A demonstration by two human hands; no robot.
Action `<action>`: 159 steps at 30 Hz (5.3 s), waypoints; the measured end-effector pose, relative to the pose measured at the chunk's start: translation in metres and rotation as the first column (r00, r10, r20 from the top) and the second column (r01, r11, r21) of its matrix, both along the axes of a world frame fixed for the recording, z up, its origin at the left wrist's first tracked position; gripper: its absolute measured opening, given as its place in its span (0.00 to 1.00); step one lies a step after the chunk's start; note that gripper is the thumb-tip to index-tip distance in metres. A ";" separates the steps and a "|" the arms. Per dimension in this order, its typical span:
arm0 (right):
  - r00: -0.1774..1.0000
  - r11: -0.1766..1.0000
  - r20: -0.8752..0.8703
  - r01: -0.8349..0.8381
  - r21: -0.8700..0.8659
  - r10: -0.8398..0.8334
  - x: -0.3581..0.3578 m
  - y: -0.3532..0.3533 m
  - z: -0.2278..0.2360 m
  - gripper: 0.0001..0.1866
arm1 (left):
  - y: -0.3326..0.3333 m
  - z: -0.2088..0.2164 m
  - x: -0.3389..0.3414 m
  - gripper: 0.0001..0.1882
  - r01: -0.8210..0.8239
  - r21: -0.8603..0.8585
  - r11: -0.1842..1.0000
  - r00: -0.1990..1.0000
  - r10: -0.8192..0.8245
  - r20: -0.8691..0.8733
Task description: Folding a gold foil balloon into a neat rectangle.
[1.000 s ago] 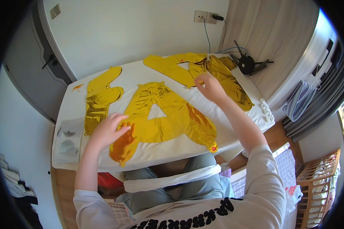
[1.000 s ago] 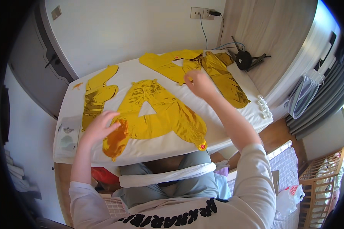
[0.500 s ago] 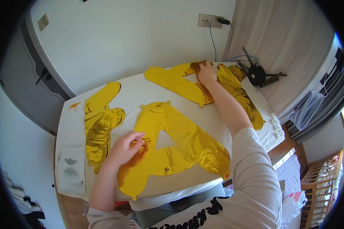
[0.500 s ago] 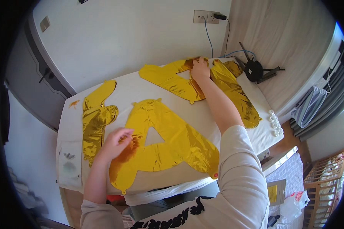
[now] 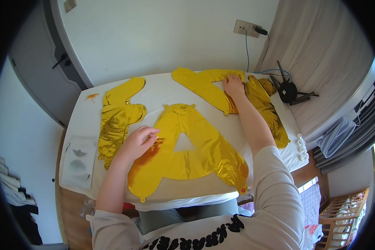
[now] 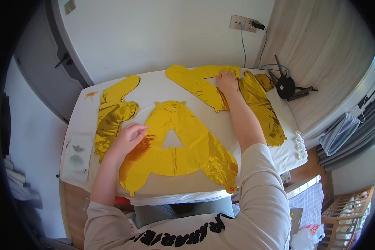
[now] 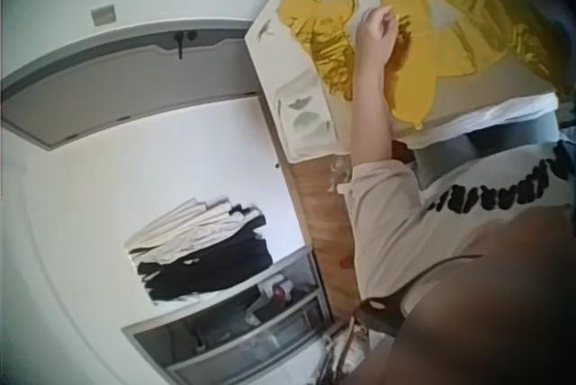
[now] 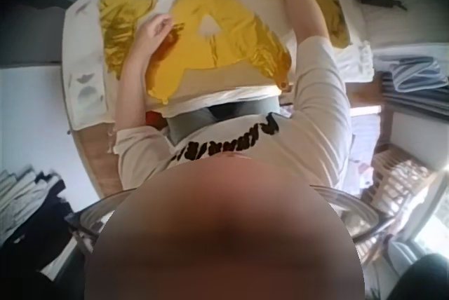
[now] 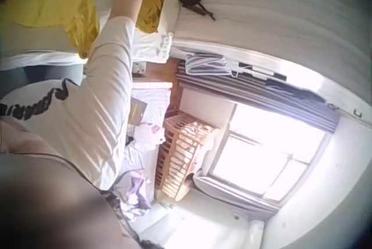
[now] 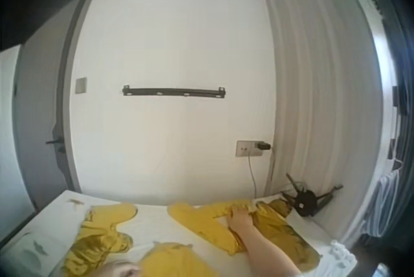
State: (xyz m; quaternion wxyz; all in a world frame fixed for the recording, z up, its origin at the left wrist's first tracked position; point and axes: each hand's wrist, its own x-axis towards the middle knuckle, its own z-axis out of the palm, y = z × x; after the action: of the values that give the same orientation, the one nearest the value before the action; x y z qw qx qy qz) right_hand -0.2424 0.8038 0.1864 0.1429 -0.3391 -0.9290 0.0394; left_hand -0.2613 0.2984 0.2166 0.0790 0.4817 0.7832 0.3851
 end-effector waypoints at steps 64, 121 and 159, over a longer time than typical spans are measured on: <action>0.606 -0.090 -0.657 -0.701 -0.708 0.449 -0.019 -0.467 -0.003 0.11 | -0.138 -0.041 0.055 0.28 -0.697 0.323 0.640 0.606 0.767 -0.210; 0.055 0.890 -0.983 -0.437 0.134 0.175 -0.034 -0.222 0.257 0.19 | -0.134 -0.033 0.058 0.16 -0.622 0.209 0.755 0.712 0.656 -0.251; 0.409 0.361 -0.290 -0.909 -0.207 0.865 0.283 -0.301 0.027 0.36 | -0.107 -0.004 0.133 0.29 -0.189 -0.189 0.964 0.935 0.118 -0.335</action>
State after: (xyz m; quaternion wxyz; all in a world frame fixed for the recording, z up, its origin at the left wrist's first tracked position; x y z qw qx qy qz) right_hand 0.0411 0.5025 0.2138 0.0997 0.2007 -0.9308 0.2886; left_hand -0.1283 0.1910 0.2125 -0.0274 0.4633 0.8584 0.2186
